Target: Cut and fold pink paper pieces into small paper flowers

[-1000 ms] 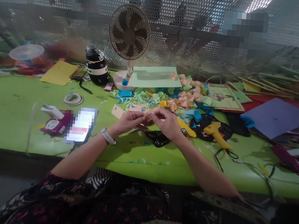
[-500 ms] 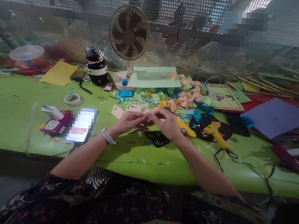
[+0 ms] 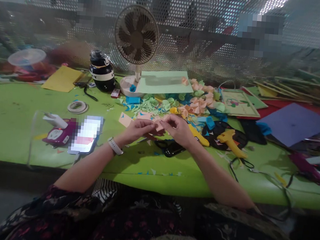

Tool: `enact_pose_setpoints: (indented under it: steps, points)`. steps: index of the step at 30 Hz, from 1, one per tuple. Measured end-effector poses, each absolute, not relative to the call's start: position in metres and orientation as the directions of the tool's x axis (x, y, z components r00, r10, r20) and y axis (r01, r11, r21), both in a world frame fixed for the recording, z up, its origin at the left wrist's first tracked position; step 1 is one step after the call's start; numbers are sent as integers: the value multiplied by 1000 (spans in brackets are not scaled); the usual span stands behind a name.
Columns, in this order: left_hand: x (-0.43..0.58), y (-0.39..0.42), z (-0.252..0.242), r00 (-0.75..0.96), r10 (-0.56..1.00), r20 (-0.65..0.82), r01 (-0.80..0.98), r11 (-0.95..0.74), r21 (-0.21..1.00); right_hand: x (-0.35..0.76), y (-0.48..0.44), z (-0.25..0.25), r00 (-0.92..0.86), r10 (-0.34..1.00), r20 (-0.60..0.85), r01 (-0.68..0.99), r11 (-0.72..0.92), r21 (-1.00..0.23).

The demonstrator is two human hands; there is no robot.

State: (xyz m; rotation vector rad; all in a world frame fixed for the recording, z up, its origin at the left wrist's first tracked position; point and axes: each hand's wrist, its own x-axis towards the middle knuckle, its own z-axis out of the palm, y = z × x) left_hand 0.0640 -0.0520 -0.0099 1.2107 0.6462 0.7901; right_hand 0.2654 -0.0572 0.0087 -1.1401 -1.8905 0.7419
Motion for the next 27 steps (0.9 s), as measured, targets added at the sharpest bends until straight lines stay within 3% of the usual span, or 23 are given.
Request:
enact_pose_setpoints:
  steps: [9, 15, 23, 27]
  points:
    - [65, -54, -7, 596, 792, -134, -94, 234, 968, 260, -64, 13, -341, 871, 354, 412, 476, -777]
    - [64, -55, -4, 623, 770, -135, -83, 236, 968, 259, -66, 15, -335, 871, 360, 430, 481, -764]
    - [63, -52, -8, 641, 759, -110, -94, 220, 971, 262, -61, 15, -432, 873, 226, 457, 428, -780]
    - [61, -50, -9, 657, 747, -99, -89, 207, 974, 264, -61, 20, -504, 851, 146, 387, 374, -843]
